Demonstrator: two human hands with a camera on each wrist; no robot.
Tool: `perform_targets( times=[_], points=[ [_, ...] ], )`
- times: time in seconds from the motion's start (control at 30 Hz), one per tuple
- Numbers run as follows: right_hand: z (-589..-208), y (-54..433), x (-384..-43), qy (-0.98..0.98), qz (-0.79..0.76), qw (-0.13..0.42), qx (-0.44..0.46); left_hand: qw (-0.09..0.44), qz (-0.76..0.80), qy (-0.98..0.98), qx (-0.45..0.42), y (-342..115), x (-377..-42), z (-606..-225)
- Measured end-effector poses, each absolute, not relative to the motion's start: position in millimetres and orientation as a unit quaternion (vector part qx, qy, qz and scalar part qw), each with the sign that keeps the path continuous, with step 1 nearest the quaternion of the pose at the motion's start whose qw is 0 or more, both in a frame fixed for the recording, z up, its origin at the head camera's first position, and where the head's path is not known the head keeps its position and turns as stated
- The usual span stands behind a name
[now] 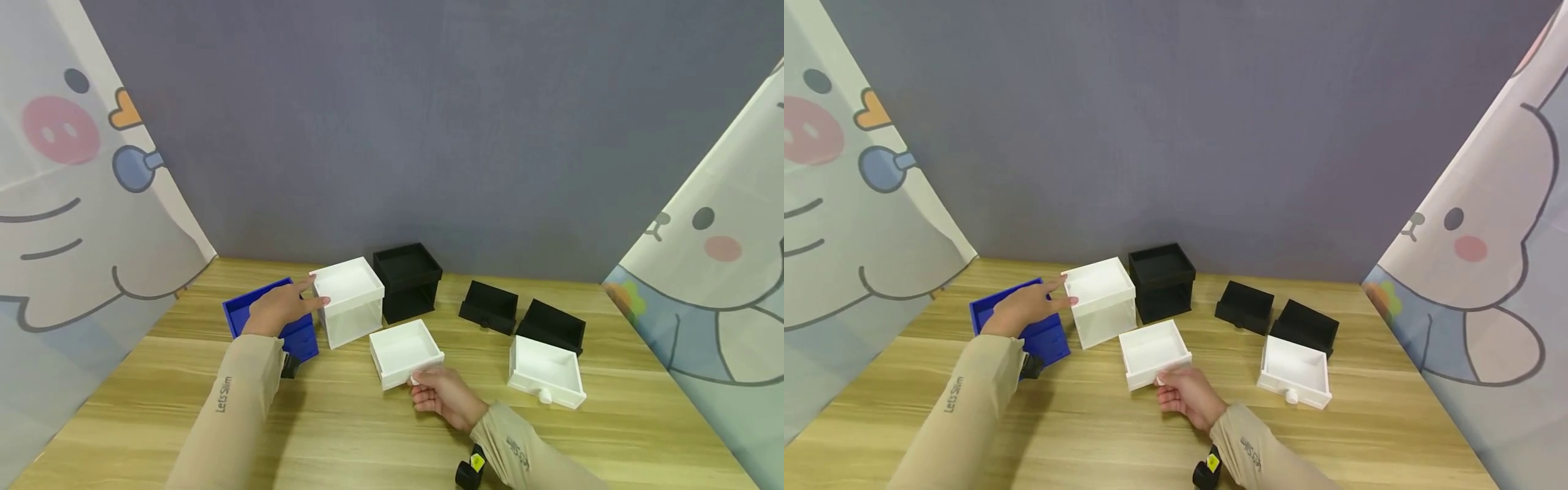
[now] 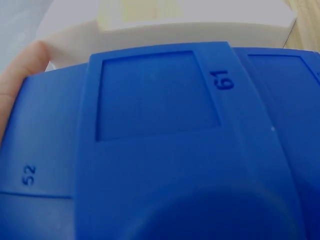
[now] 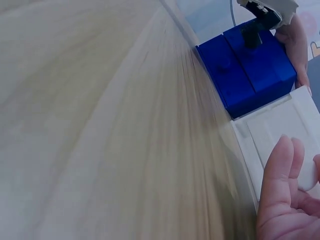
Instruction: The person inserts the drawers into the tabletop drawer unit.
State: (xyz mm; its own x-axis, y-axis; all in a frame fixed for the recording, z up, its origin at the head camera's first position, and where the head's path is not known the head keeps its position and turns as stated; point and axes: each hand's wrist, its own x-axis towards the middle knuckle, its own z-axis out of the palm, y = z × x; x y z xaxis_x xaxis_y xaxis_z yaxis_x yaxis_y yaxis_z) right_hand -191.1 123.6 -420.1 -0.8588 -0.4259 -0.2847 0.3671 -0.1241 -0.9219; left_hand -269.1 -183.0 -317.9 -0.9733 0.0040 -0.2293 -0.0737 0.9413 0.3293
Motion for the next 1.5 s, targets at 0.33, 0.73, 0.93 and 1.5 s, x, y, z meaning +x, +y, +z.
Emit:
perform_targets(
  times=[0.33, 0.73, 0.93, 1.5],
  points=[
    [-420.0, 107.1, -197.6, 0.622, -0.734, 0.269, -0.037, 0.122, 0.174, 0.977, -0.023, -184.7, -269.7, -318.1],
    [-422.7, 89.4, -197.8, 0.633, -0.723, 0.274, -0.037, 0.136, 0.179, 0.974, -0.008, -183.5, -271.3, -317.3],
    [-422.4, 80.6, -201.7, 0.641, -0.718, 0.268, -0.041, 0.147, 0.176, 0.973, -0.002, -184.3, -272.0, -316.7],
    [-420.7, 55.3, -219.6, 0.654, -0.708, 0.262, -0.037, 0.154, 0.204, 0.967, 0.007, -185.6, -272.7, -317.9]
  ],
)
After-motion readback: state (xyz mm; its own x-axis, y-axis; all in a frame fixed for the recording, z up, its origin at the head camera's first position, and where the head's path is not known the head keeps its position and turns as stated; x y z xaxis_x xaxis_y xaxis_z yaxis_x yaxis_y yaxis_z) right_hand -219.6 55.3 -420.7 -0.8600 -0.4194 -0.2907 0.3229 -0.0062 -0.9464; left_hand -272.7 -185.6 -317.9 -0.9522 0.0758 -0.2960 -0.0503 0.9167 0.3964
